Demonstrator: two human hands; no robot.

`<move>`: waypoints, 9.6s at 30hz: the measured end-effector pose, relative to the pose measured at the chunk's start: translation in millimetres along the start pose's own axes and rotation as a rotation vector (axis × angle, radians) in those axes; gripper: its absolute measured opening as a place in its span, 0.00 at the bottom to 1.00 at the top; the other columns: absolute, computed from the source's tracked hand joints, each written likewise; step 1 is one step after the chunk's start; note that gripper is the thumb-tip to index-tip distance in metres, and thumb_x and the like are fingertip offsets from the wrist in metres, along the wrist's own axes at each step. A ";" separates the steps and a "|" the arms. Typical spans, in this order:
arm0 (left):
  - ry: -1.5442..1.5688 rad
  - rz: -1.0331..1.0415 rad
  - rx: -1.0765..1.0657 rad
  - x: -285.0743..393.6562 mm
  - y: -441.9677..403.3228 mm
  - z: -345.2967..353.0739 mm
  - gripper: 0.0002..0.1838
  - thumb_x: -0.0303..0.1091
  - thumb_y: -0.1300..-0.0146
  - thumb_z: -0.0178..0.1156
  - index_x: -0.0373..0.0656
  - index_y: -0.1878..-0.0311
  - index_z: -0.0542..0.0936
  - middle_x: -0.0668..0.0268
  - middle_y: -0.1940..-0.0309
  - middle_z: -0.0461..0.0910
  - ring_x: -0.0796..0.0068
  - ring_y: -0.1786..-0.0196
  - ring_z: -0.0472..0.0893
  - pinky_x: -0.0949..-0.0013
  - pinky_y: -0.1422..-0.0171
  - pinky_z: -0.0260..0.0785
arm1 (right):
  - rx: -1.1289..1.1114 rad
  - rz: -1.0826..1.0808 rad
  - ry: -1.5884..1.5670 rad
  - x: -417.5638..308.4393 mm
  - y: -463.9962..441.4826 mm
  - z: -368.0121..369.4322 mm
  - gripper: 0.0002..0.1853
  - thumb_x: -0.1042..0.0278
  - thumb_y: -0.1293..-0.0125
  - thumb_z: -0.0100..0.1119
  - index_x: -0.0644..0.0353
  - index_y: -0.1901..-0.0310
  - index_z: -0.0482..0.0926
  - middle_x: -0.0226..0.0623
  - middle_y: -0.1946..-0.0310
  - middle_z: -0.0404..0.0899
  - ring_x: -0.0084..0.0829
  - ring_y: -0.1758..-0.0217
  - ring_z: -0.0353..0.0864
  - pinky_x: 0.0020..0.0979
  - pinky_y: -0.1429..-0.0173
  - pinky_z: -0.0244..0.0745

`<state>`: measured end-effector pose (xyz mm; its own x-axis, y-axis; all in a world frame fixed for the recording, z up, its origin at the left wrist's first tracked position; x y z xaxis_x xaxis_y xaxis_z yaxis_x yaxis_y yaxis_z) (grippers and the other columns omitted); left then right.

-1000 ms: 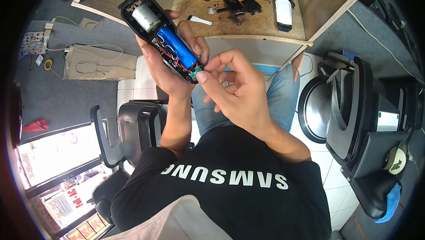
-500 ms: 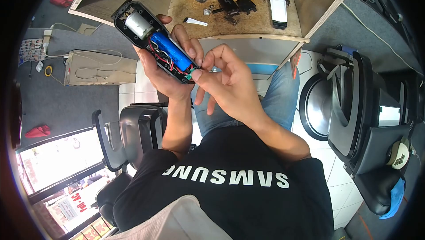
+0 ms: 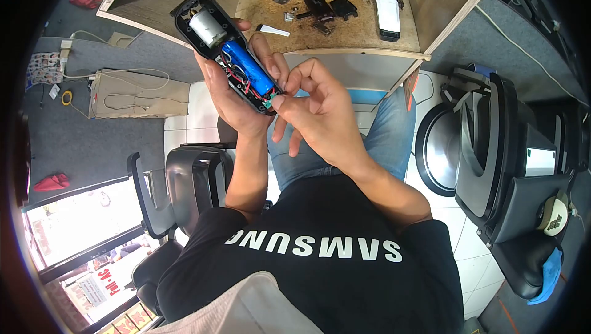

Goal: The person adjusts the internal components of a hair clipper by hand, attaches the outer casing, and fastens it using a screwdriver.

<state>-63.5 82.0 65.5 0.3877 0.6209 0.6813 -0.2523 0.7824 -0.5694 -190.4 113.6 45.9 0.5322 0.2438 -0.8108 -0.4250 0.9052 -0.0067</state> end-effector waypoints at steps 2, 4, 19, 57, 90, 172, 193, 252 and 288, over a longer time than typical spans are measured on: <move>-0.009 -0.002 -0.026 0.5 -0.2 0.1 0.32 0.57 0.16 0.50 0.34 0.31 0.60 0.47 0.41 0.73 0.70 0.72 0.77 0.69 0.80 0.73 | 0.007 0.008 -0.014 -1.3 0.2 0.6 0.11 0.76 0.27 0.61 0.61 0.52 0.67 0.43 0.53 0.81 0.34 0.75 0.87 0.29 0.85 0.78; -0.009 0.011 -0.021 2.7 -1.2 3.2 0.32 0.56 0.16 0.50 0.35 0.30 0.60 0.47 0.39 0.72 0.69 0.71 0.77 0.69 0.80 0.74 | 0.002 0.017 -0.048 -3.5 0.1 0.6 0.11 0.76 0.27 0.61 0.61 0.52 0.67 0.43 0.52 0.81 0.34 0.75 0.87 0.29 0.85 0.77; -0.115 0.046 -0.038 -2.3 -0.8 2.5 0.31 0.55 0.15 0.47 0.35 0.30 0.57 0.45 0.40 0.71 0.69 0.72 0.77 0.68 0.79 0.73 | 0.072 -0.084 0.044 3.8 0.5 2.4 0.14 0.73 0.26 0.64 0.60 0.50 0.66 0.40 0.56 0.78 0.31 0.74 0.87 0.27 0.84 0.78; 0.031 -0.527 0.024 -40.9 14.3 -20.3 0.44 0.68 0.17 0.32 0.33 0.27 0.72 0.49 0.46 0.86 0.64 0.45 0.81 0.61 0.36 0.77 | 0.019 0.100 0.003 15.9 -4.3 -12.8 0.29 0.40 0.15 0.49 0.64 0.42 0.73 0.41 0.60 0.81 0.34 0.74 0.87 0.27 0.82 0.74; -0.907 0.245 -0.226 5.2 34.5 -6.5 0.11 0.23 0.41 0.76 0.39 0.54 0.91 0.63 0.56 0.74 0.70 0.53 0.75 0.68 0.47 0.68 | 0.193 0.176 -0.102 -12.1 -17.5 -20.8 0.31 0.31 0.15 0.39 0.53 0.56 0.75 0.30 0.75 0.77 0.22 0.89 0.66 0.25 0.86 0.55; -0.961 0.312 -0.325 26.8 20.8 -6.5 0.13 0.23 0.50 0.81 0.42 0.59 0.92 0.67 0.65 0.79 0.69 0.61 0.76 0.67 0.56 0.69 | 0.287 0.004 0.056 -8.6 -25.1 -9.7 0.24 0.39 0.13 0.45 0.56 0.45 0.69 0.31 0.67 0.74 0.19 0.77 0.74 0.23 0.84 0.60; -0.741 0.171 -0.107 18.6 33.4 -5.1 0.16 0.23 0.45 0.80 0.39 0.54 0.88 0.62 0.59 0.78 0.70 0.57 0.78 0.68 0.53 0.72 | 0.192 -0.143 0.159 -15.0 -22.0 -1.4 0.36 0.34 0.13 0.35 0.62 0.28 0.69 0.35 0.60 0.80 0.20 0.69 0.76 0.24 0.76 0.61; -0.107 -0.527 0.040 8.1 40.9 1.6 0.25 0.22 0.31 0.70 0.40 0.36 0.69 0.62 0.46 0.73 0.74 0.53 0.82 0.72 0.62 0.80 | 0.225 -0.322 0.366 -18.2 -17.1 3.2 0.31 0.43 0.10 0.34 0.66 0.30 0.67 0.38 0.60 0.81 0.23 0.62 0.79 0.25 0.59 0.76; -0.095 -0.610 -0.098 0.9 46.5 10.3 0.16 0.34 0.21 0.63 0.47 0.50 0.61 0.68 0.55 0.71 0.84 0.61 0.73 0.76 0.63 0.69 | 0.073 -0.217 0.021 -13.7 -24.7 -9.7 0.29 0.59 0.28 0.53 0.64 0.30 0.67 0.38 0.57 0.79 0.22 0.64 0.76 0.22 0.68 0.70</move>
<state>-84.0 119.5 44.4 0.3544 0.0685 0.9326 0.0739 0.9921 -0.1009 -194.2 84.5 51.5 0.5899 0.0345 -0.8067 -0.2478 0.9586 -0.1402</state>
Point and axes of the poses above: each hand's wrist, its own y-axis away from the middle knuckle, its own z-axis out of the palm, x = y × z, the point moved 3 cm from there along -y, towards the middle knuckle
